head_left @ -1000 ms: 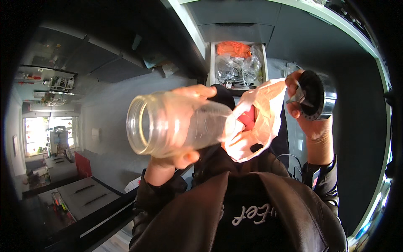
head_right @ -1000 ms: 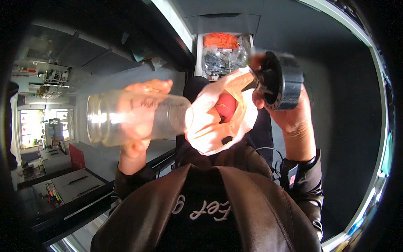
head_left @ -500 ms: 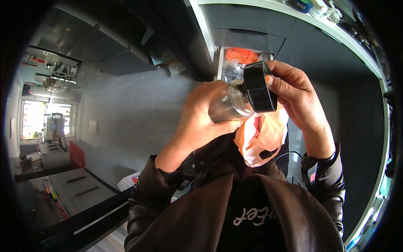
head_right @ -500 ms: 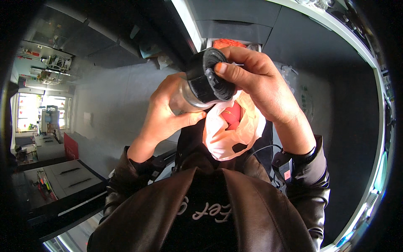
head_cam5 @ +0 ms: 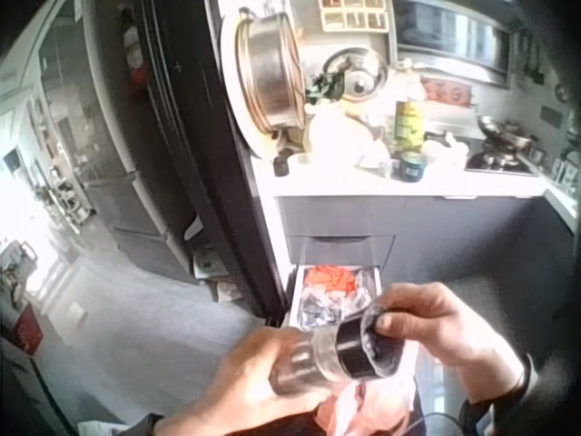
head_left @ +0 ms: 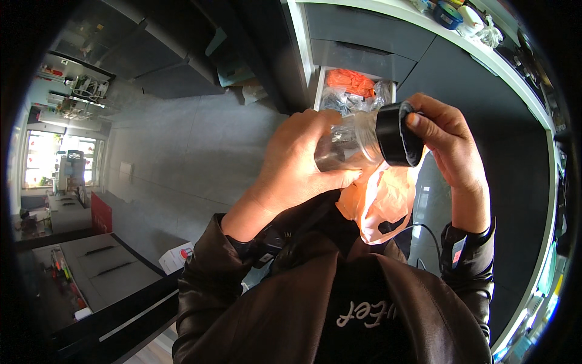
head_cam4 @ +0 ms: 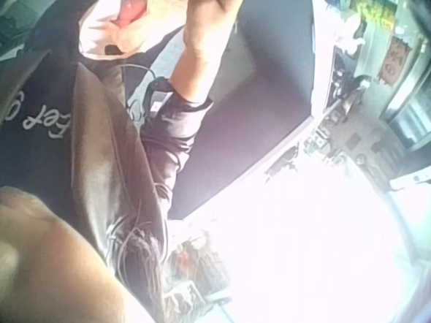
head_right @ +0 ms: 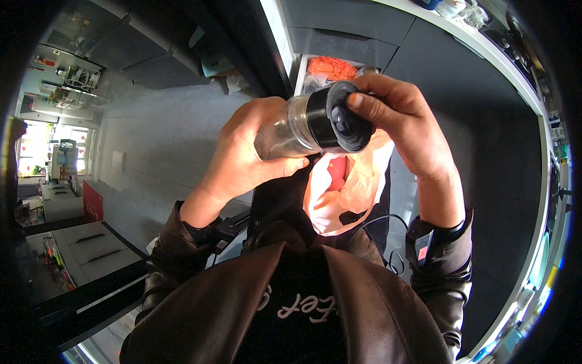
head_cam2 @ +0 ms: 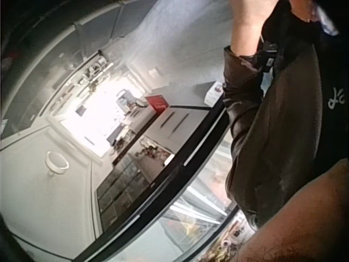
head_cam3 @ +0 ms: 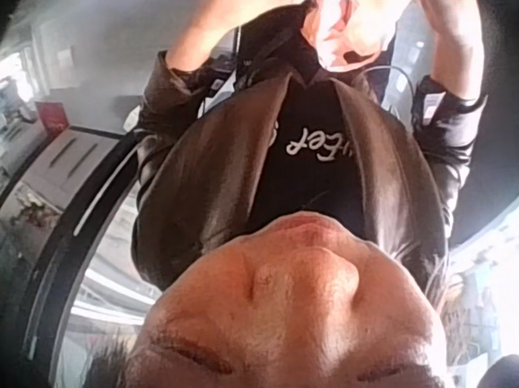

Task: The person assembles a portable blender by attaching a blade cap to a clear cup, then connecting a pink motor base. They repeatedly attach and detach the base to check the fit, then place the assembled unit into a small orange bag.

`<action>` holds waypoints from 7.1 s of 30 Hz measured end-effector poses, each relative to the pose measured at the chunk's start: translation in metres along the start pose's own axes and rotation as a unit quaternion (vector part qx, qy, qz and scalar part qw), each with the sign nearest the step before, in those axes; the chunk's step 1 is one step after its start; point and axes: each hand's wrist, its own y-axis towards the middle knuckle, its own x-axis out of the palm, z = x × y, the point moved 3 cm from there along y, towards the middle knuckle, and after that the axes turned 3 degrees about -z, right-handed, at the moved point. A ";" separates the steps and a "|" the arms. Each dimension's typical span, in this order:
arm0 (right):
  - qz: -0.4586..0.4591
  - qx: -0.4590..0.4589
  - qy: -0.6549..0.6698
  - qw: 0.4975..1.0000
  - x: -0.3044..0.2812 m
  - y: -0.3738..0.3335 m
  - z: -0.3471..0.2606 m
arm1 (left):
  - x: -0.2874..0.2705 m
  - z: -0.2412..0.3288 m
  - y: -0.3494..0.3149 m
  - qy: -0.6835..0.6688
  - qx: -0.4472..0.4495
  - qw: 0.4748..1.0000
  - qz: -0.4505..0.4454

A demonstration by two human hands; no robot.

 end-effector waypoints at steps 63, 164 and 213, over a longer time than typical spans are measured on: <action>-0.070 0.041 -0.315 0.946 0.019 -0.002 -0.008 | -0.006 -0.017 0.003 -0.008 -0.032 0.989 -0.141; 0.034 -0.139 -0.374 0.916 0.049 -0.034 -0.017 | 0.021 -0.002 -0.020 0.023 0.052 0.998 0.017; -0.046 0.030 -0.377 0.925 0.044 -0.036 0.164 | 0.045 0.016 -0.046 -0.691 -0.089 0.713 -0.080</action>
